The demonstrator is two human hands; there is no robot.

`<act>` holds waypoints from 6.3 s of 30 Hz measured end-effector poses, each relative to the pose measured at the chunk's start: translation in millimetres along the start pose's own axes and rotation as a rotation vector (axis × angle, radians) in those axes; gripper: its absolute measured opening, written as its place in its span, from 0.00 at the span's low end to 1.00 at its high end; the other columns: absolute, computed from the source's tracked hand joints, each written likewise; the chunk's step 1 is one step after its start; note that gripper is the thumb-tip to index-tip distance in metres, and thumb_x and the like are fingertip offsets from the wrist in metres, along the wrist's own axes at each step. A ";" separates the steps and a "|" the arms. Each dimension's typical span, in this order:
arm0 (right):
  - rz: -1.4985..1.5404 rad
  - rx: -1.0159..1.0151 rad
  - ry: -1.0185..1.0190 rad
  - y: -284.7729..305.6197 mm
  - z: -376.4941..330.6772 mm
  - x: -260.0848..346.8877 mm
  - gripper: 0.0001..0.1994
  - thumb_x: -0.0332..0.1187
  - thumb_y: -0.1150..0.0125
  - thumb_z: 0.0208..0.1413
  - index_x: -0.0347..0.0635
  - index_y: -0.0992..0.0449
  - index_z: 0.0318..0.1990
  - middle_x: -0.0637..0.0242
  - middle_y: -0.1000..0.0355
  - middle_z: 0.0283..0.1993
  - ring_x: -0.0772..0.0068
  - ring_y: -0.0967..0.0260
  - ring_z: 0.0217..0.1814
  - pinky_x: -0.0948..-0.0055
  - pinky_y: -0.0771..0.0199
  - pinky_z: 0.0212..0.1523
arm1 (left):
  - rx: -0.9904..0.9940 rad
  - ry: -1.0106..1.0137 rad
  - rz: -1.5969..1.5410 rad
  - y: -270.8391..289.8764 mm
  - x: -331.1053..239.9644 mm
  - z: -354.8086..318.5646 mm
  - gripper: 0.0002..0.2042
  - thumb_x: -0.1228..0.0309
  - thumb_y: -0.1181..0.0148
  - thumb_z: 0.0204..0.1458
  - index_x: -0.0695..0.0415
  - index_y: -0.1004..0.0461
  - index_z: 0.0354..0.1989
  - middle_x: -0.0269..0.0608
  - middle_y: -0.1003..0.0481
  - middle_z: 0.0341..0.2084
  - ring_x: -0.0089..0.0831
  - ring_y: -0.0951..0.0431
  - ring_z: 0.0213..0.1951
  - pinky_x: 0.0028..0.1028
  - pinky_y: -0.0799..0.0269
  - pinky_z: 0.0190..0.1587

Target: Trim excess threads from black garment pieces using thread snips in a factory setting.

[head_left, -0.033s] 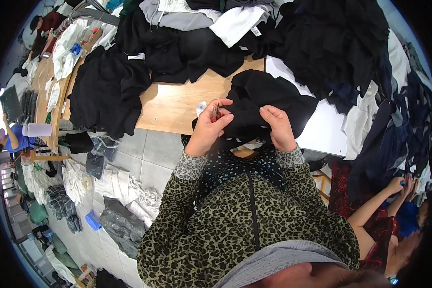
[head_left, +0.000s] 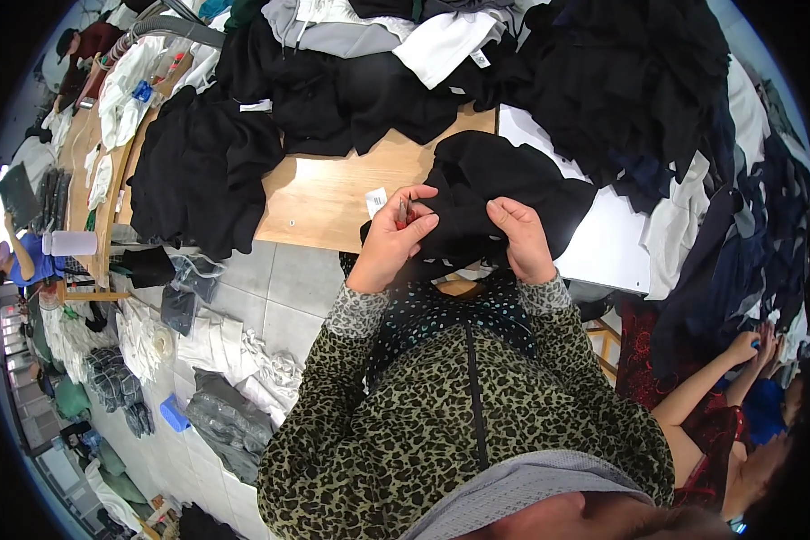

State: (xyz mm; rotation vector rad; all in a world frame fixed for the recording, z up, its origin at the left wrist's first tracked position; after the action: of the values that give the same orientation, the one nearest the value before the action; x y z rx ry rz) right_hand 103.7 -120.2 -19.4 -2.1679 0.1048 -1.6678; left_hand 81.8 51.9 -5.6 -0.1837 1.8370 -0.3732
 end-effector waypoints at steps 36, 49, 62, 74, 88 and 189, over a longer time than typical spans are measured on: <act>-0.695 -0.021 0.473 -11.6 -12.8 44.1 0.09 0.25 0.32 0.36 0.40 0.23 0.29 0.71 0.33 0.24 0.73 0.38 0.33 0.75 0.40 0.37 | 0.069 -0.074 0.183 -11.7 -9.2 -3.1 0.20 0.81 0.40 0.46 0.61 0.35 0.49 0.31 0.28 0.32 0.14 0.32 0.31 0.13 0.34 0.34; -0.497 -0.445 0.437 11.8 -32.4 30.8 0.09 0.20 0.45 0.48 0.40 0.20 0.34 0.70 0.31 0.23 0.79 0.36 0.25 0.79 0.37 0.27 | -0.127 -1.136 1.016 -36.2 -27.4 -35.7 0.18 0.82 0.41 0.21 0.58 0.27 0.29 0.39 0.28 0.33 0.38 0.28 0.32 0.30 0.29 0.28; 0.273 -0.161 0.153 -9.2 -40.0 -0.2 0.36 0.15 0.49 0.50 0.38 0.58 0.66 0.62 0.41 0.52 0.79 0.36 0.44 0.81 0.32 0.45 | -0.042 -1.154 1.101 -54.2 -10.0 -45.1 0.19 0.80 0.41 0.24 0.59 0.24 0.33 0.39 0.28 0.35 0.38 0.28 0.35 0.30 0.29 0.31; 0.272 -0.229 0.178 -11.6 -42.1 5.5 0.39 0.12 0.48 0.47 0.37 0.59 0.66 0.58 0.41 0.53 0.74 0.39 0.47 0.78 0.34 0.49 | -0.073 -1.092 1.075 -46.3 -3.9 -45.9 0.19 0.82 0.40 0.23 0.59 0.23 0.32 0.38 0.28 0.33 0.38 0.28 0.34 0.29 0.29 0.31; 0.156 -0.228 0.239 -19.4 -42.8 10.9 0.43 0.13 0.46 0.46 0.39 0.64 0.67 0.61 0.44 0.53 0.81 0.38 0.38 0.82 0.32 0.40 | -0.128 -0.465 0.513 -32.7 0.6 -21.3 0.06 0.80 0.37 0.44 0.64 0.25 0.32 0.35 0.27 0.28 0.17 0.32 0.25 0.18 0.37 0.25; 0.233 -0.274 0.078 -7.1 -45.6 -8.6 0.18 0.19 0.42 0.50 0.31 0.30 0.51 0.69 0.28 0.32 0.86 0.34 0.32 0.88 0.35 0.36 | 0.050 -0.018 0.022 -36.1 25.1 -2.3 0.05 0.73 0.46 0.56 0.61 0.30 0.31 0.22 0.36 0.21 0.08 0.41 0.21 0.13 0.47 0.20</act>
State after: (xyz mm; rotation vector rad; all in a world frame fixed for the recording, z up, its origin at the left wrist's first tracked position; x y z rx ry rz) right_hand 57.0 -123.3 -15.3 -2.1796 0.6167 -1.6819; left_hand 70.0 10.6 -15.2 -0.1322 1.8092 -0.4001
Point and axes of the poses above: each hand's wrist, its own z-axis towards the middle knuckle, its own y-axis out of the back of the hand, x = y × z, the point moved 7 cm from there along z, towards the middle knuckle
